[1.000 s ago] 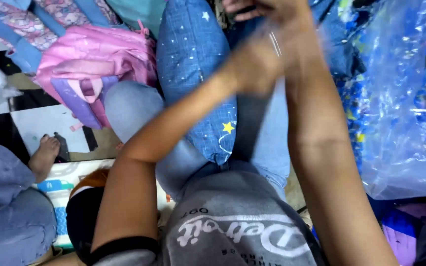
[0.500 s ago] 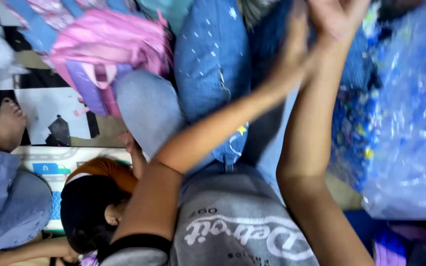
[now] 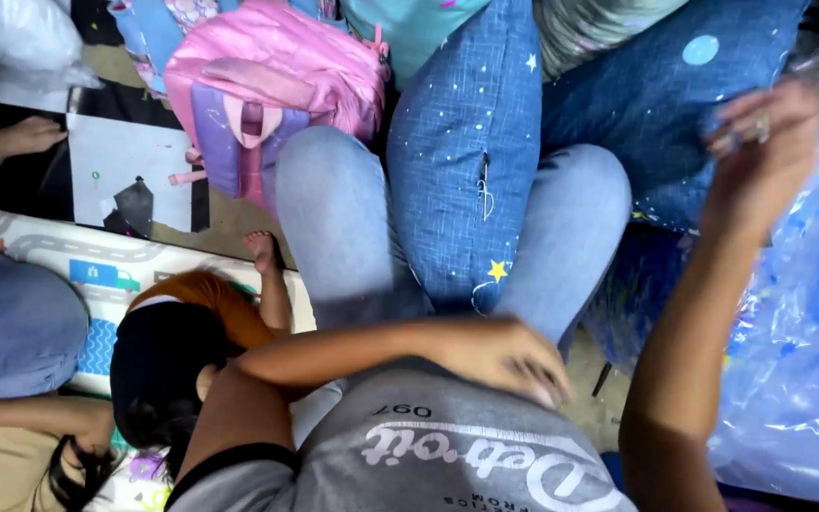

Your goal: Hand-sewing a seam on a blue star-patterned pillowcase to close it after stuffing.

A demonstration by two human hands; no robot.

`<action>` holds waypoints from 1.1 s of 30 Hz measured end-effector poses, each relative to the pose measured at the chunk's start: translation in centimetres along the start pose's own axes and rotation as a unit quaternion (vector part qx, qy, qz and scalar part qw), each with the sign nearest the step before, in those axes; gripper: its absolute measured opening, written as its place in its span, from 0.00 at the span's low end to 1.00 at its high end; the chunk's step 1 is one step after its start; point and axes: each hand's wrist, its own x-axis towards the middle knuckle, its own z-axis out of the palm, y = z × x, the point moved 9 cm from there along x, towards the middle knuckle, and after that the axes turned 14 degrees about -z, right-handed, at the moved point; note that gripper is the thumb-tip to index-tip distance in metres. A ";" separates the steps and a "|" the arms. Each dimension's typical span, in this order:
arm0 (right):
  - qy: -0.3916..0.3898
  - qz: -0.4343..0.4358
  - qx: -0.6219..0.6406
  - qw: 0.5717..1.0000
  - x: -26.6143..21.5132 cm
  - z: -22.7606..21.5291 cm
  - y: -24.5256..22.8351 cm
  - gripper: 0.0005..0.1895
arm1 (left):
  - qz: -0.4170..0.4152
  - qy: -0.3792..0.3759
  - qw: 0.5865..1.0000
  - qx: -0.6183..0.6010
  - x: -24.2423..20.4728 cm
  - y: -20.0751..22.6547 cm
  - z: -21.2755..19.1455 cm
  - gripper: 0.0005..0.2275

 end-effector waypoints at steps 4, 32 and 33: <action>-0.262 -0.286 -0.434 0.813 -15.1 6.8 0.0 0.23 | -0.039 0.466 0.882 0.054 -11.4 2.2 -9.4 0.11; -0.202 -0.377 -0.420 0.801 -12.9 10.1 -5.5 0.06 | -0.166 0.698 0.338 0.608 -33.7 -1.8 -18.4 0.18; -0.200 -0.378 -0.418 0.801 -14.3 12.2 -5.7 0.06 | -0.166 0.698 0.336 0.610 -29.5 0.2 -17.6 0.18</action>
